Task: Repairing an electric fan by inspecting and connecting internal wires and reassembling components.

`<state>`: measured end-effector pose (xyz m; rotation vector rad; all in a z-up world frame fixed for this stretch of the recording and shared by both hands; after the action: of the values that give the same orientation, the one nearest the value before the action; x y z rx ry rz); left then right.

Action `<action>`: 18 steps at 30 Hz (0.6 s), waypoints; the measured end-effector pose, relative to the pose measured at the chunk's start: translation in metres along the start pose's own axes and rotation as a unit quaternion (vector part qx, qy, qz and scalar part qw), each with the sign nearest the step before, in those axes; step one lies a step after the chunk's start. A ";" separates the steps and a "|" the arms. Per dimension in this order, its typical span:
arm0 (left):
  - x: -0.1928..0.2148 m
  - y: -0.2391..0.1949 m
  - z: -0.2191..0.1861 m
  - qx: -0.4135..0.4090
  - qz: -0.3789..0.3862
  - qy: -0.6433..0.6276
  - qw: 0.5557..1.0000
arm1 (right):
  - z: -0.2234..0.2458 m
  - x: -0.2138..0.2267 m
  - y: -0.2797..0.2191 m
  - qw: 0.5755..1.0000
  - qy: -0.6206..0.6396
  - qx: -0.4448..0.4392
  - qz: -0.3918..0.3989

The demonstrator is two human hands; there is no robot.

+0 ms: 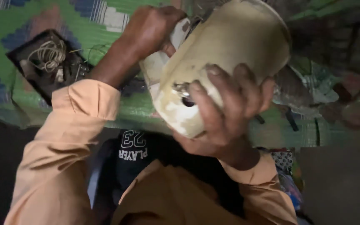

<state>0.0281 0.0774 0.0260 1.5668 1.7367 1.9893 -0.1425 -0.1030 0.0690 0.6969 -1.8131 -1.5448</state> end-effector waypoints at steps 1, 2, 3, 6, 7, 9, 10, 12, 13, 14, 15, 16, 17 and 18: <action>-0.001 -0.005 0.004 0.004 0.000 0.000 1.000 | 0.009 -0.003 0.004 1.000 0.003 0.000 0.003; -0.004 -0.007 0.009 0.010 0.006 -0.003 1.000 | 0.017 -0.007 0.007 1.000 -0.028 0.001 0.013; -0.007 -0.009 0.013 0.016 0.012 -0.006 1.000 | 0.025 -0.010 0.011 0.998 -0.059 0.003 0.023; -0.003 -0.016 0.018 0.062 -0.014 -0.045 0.997 | 0.034 -0.028 0.013 0.992 -0.072 0.041 0.100; -0.013 -0.020 0.023 0.063 -0.016 -0.045 0.997 | 0.030 -0.037 0.011 0.991 -0.071 0.042 0.101; -0.036 -0.026 0.044 0.188 0.009 -0.240 0.952 | 0.018 -0.056 0.012 0.995 -0.056 0.014 0.087; -0.035 -0.031 0.046 0.189 0.003 -0.237 0.953 | 0.017 -0.059 0.022 0.995 -0.050 0.019 0.085; -0.033 -0.040 0.050 0.188 -0.023 -0.243 0.951 | 0.014 -0.070 0.039 0.986 -0.027 0.019 0.164; -0.034 -0.044 0.052 0.189 -0.027 -0.241 0.952 | 0.013 -0.077 0.045 0.986 -0.024 0.023 0.163; -0.037 -0.047 0.053 0.186 -0.040 -0.251 0.949 | 0.011 -0.085 0.049 0.981 -0.025 0.025 0.189; -0.041 -0.050 0.055 0.182 -0.054 -0.262 0.946 | 0.008 -0.094 0.053 0.976 -0.026 0.027 0.216; -0.046 -0.053 0.055 0.182 -0.054 -0.264 0.946 | 0.001 -0.105 0.047 0.975 -0.027 0.027 0.218; -0.050 -0.057 0.055 0.180 -0.065 -0.275 0.942 | -0.006 -0.116 0.042 0.977 -0.026 0.025 0.210; -0.052 -0.061 0.056 0.177 -0.078 -0.284 0.939 | -0.012 -0.127 0.037 0.979 -0.022 0.024 0.200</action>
<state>0.0603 0.1058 -0.0620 1.7914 1.9360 1.0323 -0.0508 -0.0094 0.0895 0.2922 -1.8888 -1.2596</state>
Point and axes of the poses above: each hand's wrist, its own y-axis towards the middle knuckle, its own x-axis out of the back of the hand, z = x × y, the point moved 5 cm from there along y, towards the middle knuckle, and after that the axes turned 14 degrees about -z, right-handed, at the moved point
